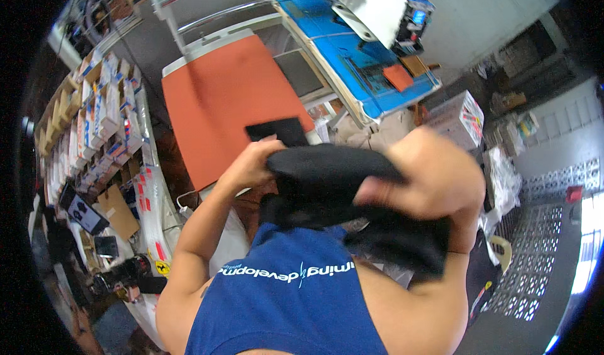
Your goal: The person places a black t-shirt on a heat press, aligns a Ferrari SF25 transfer sheet on the chest, closes the press, and then removes the finished shirt. The person then places another black t-shirt on the press and aligns a small rectangular transfer on the chest area.
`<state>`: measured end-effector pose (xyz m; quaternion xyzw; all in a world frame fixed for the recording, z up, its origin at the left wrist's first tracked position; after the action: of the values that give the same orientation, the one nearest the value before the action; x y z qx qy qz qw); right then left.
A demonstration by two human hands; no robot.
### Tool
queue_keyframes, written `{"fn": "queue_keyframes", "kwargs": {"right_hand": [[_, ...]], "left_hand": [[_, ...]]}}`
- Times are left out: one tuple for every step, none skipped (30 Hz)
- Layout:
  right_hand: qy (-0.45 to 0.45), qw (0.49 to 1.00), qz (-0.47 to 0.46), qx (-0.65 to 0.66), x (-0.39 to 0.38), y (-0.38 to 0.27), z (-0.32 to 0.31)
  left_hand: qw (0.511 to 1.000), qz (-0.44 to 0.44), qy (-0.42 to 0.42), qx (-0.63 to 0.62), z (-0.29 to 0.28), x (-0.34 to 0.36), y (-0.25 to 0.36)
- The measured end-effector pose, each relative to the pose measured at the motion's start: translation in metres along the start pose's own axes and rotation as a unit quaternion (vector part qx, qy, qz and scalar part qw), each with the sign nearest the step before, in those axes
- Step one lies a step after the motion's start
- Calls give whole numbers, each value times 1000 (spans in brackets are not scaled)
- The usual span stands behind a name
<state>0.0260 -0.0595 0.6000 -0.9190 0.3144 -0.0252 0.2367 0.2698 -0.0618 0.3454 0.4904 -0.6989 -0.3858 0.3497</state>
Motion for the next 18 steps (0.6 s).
{"fn": "queue_keyframes", "kwargs": {"right_hand": [[146, 987, 45, -57, -14, 26, 1], [220, 959, 178, -24, -31, 60, 6], [297, 930, 214, -20, -44, 90, 17], [380, 881, 279, -25, -53, 123, 35], [439, 841, 303, -88, -58, 149, 59], [485, 814, 296, -119, -57, 172, 87], [521, 801, 282, -88, -54, 191, 116], [545, 786, 269, -116, -47, 206, 140], [558, 775, 276, -108, -38, 220, 161], [574, 772, 251, -106, -31, 228, 176], [582, 770, 247, -85, -22, 237, 187], [601, 765, 219, -78, -11, 242, 193], [615, 759, 180, -113, -1, 245, 194], [621, 757, 176, -103, 8, 249, 194], [620, 761, 169, -95, 14, 252, 193], [628, 751, 176, -100, 18, 255, 191], [630, 748, 178, -104, 22, 257, 189], [628, 751, 175, -105, 25, 259, 187]], "left_hand": [[996, -9, 75, -36, -5, -14, 2], [995, -22, 99, 14, -10, -26, 2], [993, -38, 77, 83, -11, -39, 3], [981, -65, 63, 170, -10, -50, 4], [984, -86, 26, 153, -6, -57, 6], [983, -105, -5, 148, -3, -62, 8], [985, -105, -31, 132, 2, -66, 12], [991, -89, -49, 81, 5, -69, 17], [992, -96, -54, 61, 8, -70, 20], [991, -105, -65, 44, 11, -71, 22], [986, -135, -85, 50, 14, -72, 22], [975, -209, -80, -9, 16, -75, 20], [979, -198, -48, -34, 16, -75, 21], [976, -212, -29, -31, 17, -76, 19], [971, -236, -17, -33, 18, -77, 16], [982, -186, 18, 0, 18, -76, 15], [979, -201, 32, -10, 20, -77, 12], [975, -218, 49, -20, 22, -77, 9]]}}
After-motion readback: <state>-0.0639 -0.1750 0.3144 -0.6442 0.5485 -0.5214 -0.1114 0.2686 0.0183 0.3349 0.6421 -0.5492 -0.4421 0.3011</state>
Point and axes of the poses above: each hand's wrist, its own x-axis towards the middle knuckle, its own z-axis out of the palm, y = z × x, the point moved 3 cm from there along x, towards the middle knuckle, and after that the axes turned 8 degrees about y, right-handed, at the moved point
